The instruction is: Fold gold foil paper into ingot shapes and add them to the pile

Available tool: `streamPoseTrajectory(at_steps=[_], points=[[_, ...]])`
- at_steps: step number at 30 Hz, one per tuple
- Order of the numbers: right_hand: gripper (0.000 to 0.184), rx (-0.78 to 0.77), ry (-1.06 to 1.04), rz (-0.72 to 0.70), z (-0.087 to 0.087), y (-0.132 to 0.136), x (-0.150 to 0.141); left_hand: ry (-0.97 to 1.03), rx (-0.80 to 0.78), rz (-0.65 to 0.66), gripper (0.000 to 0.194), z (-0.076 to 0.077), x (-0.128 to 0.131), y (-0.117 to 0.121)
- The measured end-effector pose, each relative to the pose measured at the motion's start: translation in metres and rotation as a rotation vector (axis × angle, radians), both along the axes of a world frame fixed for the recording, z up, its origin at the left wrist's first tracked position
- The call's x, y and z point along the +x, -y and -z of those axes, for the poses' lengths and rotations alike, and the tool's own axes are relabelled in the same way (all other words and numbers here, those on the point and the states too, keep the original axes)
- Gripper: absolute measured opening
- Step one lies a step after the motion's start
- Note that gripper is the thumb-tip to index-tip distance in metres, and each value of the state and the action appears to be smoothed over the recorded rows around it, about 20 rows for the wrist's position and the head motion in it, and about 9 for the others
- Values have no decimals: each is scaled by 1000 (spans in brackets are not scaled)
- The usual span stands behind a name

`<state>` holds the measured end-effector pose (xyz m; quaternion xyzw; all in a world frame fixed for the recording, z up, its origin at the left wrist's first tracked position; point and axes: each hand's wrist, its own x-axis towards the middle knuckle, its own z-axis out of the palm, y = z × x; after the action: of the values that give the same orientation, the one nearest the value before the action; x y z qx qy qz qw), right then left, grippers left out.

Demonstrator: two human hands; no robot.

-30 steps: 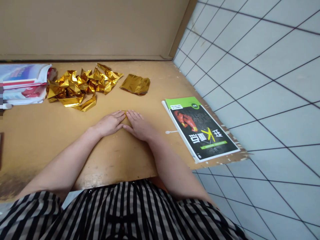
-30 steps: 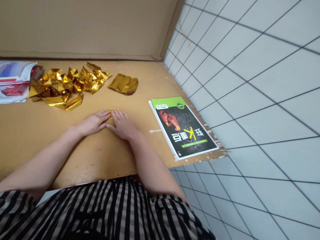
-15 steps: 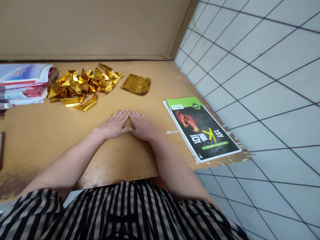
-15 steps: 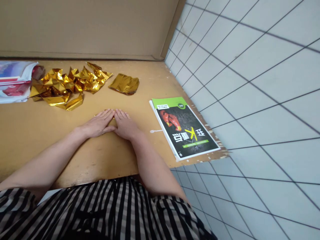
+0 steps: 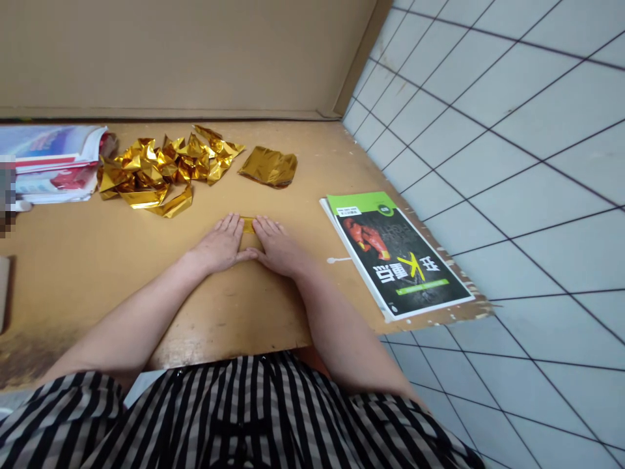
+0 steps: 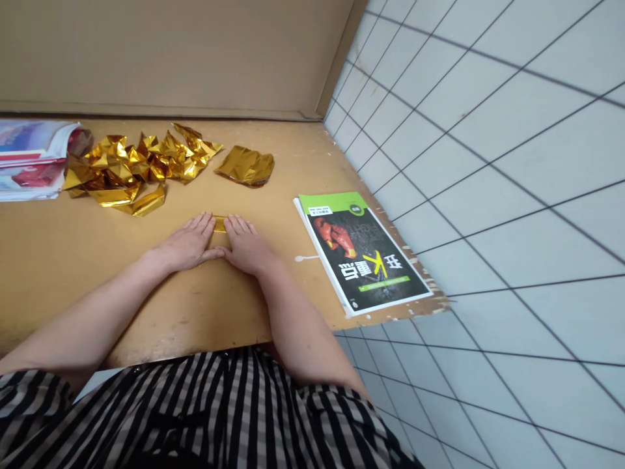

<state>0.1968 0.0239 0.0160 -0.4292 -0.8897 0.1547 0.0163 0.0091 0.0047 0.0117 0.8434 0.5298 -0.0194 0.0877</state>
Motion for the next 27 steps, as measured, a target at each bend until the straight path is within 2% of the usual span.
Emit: streamPoseTrajectory(at_steps=[6,13,22,27], points=[[73,44,-40,-16,7,-3,3,14,25,13,91,4,0,-2],[70,19,-3,-5,1,0,1,-37,-39,-32,92,-8,7,1],[72,3,12,6,2,0,3,15,-5,-6,93,2,3,-2],[70,20,7,-4,3,-1,4,16,-14,-10,94,-2,5,0]])
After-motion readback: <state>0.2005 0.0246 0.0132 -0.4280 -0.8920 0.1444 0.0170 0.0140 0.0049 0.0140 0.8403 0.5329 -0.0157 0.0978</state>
